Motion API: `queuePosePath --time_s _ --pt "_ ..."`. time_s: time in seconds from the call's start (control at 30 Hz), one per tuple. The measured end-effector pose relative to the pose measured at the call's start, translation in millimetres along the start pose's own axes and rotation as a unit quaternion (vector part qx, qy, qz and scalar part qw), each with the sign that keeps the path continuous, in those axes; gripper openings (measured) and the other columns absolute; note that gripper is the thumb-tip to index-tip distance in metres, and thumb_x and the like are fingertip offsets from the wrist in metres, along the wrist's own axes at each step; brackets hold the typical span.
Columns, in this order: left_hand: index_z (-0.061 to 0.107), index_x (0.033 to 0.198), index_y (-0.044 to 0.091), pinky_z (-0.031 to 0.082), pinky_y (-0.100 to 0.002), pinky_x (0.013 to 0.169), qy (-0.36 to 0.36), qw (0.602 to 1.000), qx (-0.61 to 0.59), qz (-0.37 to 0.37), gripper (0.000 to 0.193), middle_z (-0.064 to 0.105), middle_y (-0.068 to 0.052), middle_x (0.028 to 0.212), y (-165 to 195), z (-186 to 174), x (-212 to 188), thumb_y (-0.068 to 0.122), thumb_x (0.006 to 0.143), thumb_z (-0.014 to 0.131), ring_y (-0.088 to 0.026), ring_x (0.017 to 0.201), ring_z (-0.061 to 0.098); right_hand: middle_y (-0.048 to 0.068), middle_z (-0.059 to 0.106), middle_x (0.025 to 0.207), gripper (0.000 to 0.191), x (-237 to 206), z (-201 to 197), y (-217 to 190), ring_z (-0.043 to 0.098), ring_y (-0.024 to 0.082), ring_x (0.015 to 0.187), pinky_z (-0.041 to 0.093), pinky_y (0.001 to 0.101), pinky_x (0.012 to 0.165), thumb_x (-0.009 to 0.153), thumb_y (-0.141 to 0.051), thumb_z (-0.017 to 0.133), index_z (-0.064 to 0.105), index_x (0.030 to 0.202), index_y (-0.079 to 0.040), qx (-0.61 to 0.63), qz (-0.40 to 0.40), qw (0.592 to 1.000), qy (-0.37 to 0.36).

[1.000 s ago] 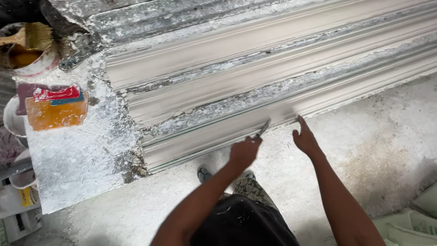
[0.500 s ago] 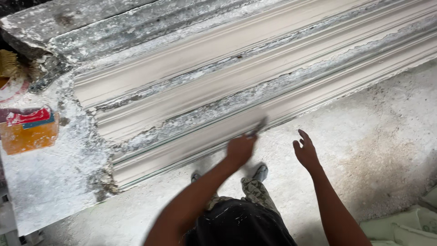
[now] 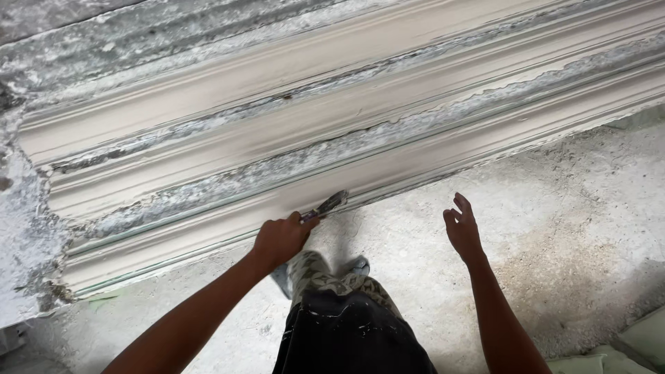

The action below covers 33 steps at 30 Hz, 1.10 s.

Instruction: The person ties green plastic strips across a long plaster cornice mold, then uses a small blade to trim and scrape excess material from the edges of finished plaster moldings, working along several pieces on the workbench.

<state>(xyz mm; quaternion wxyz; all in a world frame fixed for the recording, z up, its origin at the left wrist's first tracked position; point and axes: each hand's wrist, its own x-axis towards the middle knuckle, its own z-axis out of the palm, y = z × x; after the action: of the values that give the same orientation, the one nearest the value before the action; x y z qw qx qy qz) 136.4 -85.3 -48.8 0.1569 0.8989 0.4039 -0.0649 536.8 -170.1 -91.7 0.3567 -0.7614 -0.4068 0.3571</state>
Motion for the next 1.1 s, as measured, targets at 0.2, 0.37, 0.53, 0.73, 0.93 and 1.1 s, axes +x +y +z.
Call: queuePosePath --time_s 0.2,0.37,0.53,0.73,0.93,1.1 --pt "0.063 0.13 0.018 0.054 -0.049 0.049 0.091 0.993 -0.075 0.009 0.036 0.068 -0.014 0.085 170 17 174 0.014 0.094 0.058 -0.03 0.066 0.07 0.019 0.04 0.159 0.065 39 -22 9 0.052 0.029 0.136 0.047 0.039 0.105 0.1 -0.019 0.056 0.029 0.158 -0.006 0.07 0.035 0.997 -0.006" --pt "0.065 0.108 0.009 0.058 -0.048 0.057 0.136 0.977 -0.166 0.011 0.017 0.069 -0.018 0.094 301 0 313 0.021 0.097 0.059 -0.035 0.075 0.073 0.022 0.046 0.155 0.061 68 -72 32 0.05 0.03 0.137 0.045 0.0391 0.11 0.103 -0.018 0.056 0.034 0.158 -0.002 0.2 0.02 0.98 -0.01" --pt "0.064 0.117 0.008 0.056 -0.047 0.051 0.105 0.981 -0.155 0.055 0.021 0.069 -0.019 0.097 335 -3 359 0.014 0.1 0.053 -0.033 0.071 0.073 0.016 0.049 0.153 0.058 77 -176 85 0.053 0.024 0.135 0.048 0.0391 0.106 0.101 -0.021 0.055 0.037 0.154 -0.006 0.171 0.156 0.969 0.087" --pt "0.063 0.132 0.016 0.055 -0.049 0.046 0.021 0.994 -0.087 0.054 0.038 0.067 -0.022 0.094 313 5 356 0.016 0.095 0.054 -0.033 0.064 0.073 0.015 0.056 0.15 0.054 84 -271 139 0.059 0.025 0.13 0.05 0.0422 0.105 0.101 -0.018 0.051 0.04 0.154 -0.008 0.118 0.241 0.95 0.162" --pt "0.065 0.121 0.008 0.058 -0.05 0.057 0.027 0.994 -0.101 0.035 0.026 0.067 -0.023 0.094 425 -6 468 0.018 0.099 0.053 -0.038 0.071 0.073 0.011 0.058 0.145 0.052 150 -287 148 0.061 0.02 0.123 0.052 0.0373 0.098 0.101 -0.02 0.055 0.045 0.151 -0.01 0.215 0.187 0.949 0.134" --pt "0.069 0.107 0.005 0.058 -0.052 0.07 0.033 0.976 -0.216 -0.022 0.026 0.071 -0.023 0.097 525 -21 585 0.025 0.102 0.052 -0.042 0.085 0.073 0.007 0.059 0.14 0.047 219 -336 157 0.061 0.017 0.113 0.051 0.0342 0.091 0.102 -0.019 0.055 0.049 0.148 -0.01 0.23 0.158 0.954 0.11"
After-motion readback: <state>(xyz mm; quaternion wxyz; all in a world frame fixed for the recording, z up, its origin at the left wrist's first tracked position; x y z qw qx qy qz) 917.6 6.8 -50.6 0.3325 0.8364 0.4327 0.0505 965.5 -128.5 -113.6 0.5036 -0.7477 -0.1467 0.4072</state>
